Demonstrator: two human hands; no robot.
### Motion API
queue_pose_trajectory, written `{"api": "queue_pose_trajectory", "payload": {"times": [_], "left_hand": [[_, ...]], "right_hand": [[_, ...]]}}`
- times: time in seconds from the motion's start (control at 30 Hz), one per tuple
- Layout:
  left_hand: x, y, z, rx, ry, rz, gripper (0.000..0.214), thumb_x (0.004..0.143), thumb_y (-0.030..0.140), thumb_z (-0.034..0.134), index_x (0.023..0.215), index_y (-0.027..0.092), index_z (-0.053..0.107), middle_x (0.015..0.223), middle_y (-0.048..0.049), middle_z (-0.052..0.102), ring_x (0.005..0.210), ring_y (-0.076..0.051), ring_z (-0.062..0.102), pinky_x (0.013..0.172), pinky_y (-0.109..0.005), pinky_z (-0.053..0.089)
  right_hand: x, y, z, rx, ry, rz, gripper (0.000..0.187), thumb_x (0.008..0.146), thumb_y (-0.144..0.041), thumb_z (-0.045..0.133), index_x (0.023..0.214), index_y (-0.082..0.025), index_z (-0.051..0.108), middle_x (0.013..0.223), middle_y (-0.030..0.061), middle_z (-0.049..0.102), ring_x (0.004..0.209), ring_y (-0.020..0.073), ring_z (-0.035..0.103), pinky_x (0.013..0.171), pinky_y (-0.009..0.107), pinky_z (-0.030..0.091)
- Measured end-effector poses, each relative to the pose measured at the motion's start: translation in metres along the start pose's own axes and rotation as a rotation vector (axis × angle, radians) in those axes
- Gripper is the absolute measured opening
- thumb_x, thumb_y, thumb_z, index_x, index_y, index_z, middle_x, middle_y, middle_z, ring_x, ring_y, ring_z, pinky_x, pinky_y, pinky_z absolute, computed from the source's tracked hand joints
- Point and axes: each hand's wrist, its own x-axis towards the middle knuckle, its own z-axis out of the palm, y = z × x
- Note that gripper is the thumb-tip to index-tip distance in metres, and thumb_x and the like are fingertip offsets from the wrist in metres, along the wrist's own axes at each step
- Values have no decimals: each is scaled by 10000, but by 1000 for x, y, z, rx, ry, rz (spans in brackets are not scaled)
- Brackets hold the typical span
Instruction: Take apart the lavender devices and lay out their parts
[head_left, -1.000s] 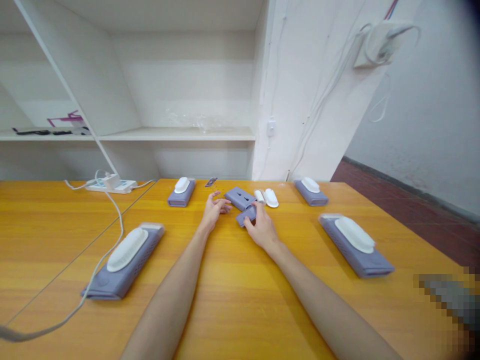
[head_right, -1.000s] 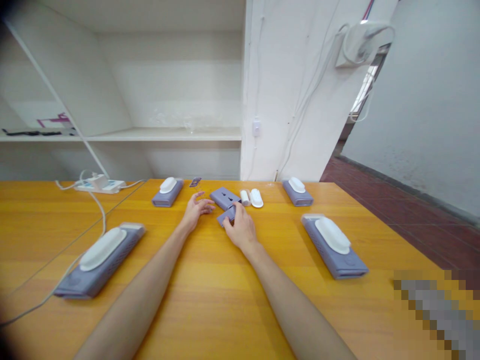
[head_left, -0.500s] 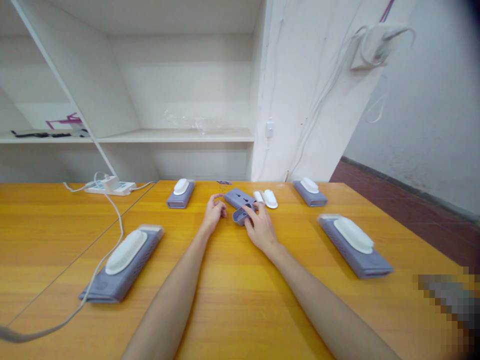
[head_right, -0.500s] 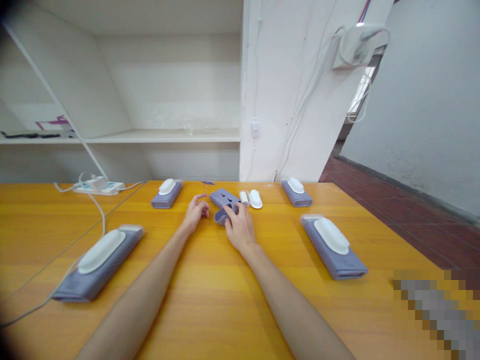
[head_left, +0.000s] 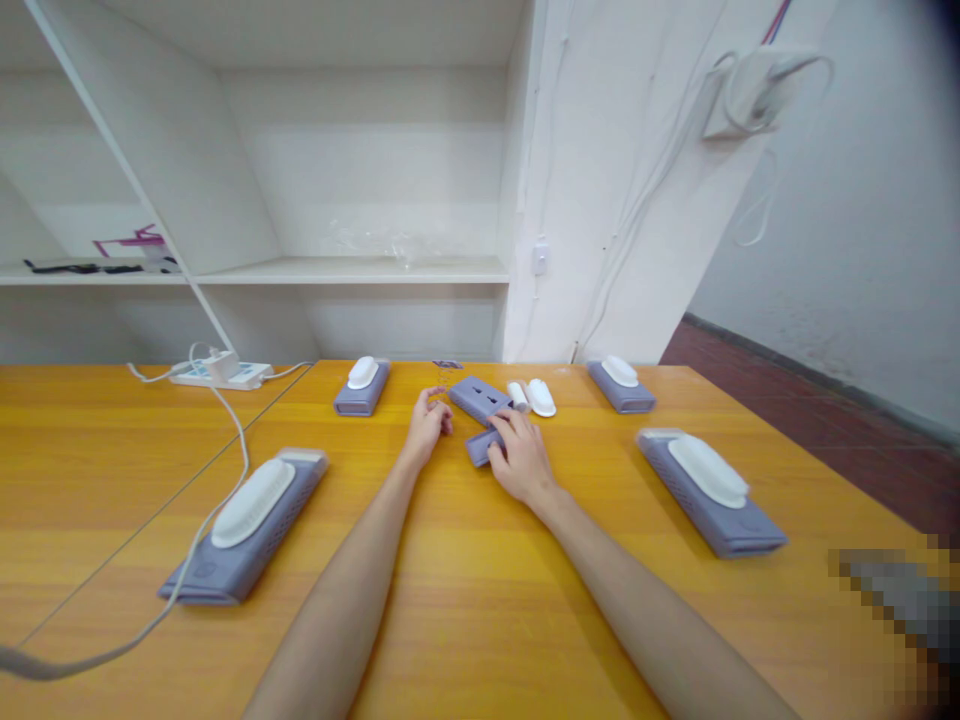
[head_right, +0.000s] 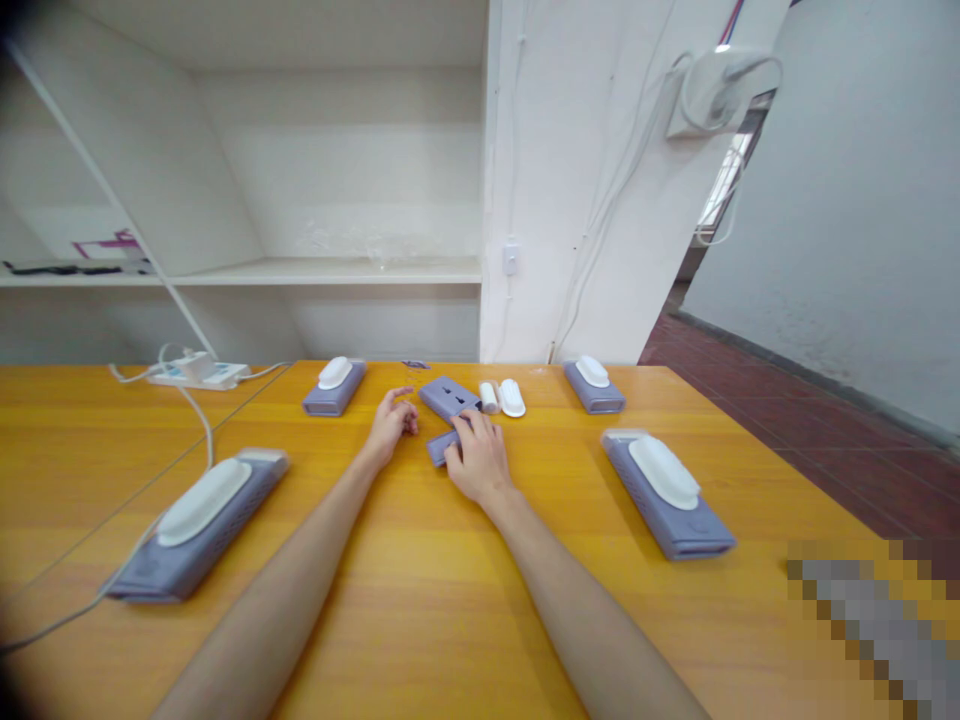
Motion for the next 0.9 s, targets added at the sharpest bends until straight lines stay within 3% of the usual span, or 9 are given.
{"api": "queue_pose_trajectory", "payload": {"times": [0.17,0.3,0.5,0.67,0.9], "left_hand": [[-1,1,0,11,-3,4,443,588,207,501,1030,190,473,544,80,503,369,-84,460,400,-195,324],[-1,1,0,25,-5,16,435,593,201,489,1027,186,476,540,79,494,362,-79,440,394,-191,313],[0,0,0,67,-5,16,391,638,196,468,1027,180,495,514,89,436,318,-46,302,345,-170,192],[1,-1,0,101,-3,18,335,690,214,504,1023,175,507,509,93,397,351,-37,277,362,-156,182],[1,-4,0,170,-13,68,330,740,387,619,985,182,533,489,101,360,377,-34,282,387,-155,173]], "right_hand": [[0,0,-2,3,-40,16,276,787,-143,449,992,-175,632,974,69,612,969,227,513,842,357,373],[1,0,-1,-18,-50,44,233,795,-157,457,939,-179,639,940,64,619,943,222,519,821,345,368],[2,-1,-1,-80,-69,138,279,826,-198,438,1027,-167,629,1015,85,617,970,222,522,864,331,359],[3,-2,-3,-116,-68,215,326,835,-219,427,1100,-158,607,1079,99,611,1003,230,520,891,314,351],[3,-3,-3,-130,-93,267,347,842,-244,418,1129,-162,596,1101,106,608,1018,236,524,892,308,353]]}}
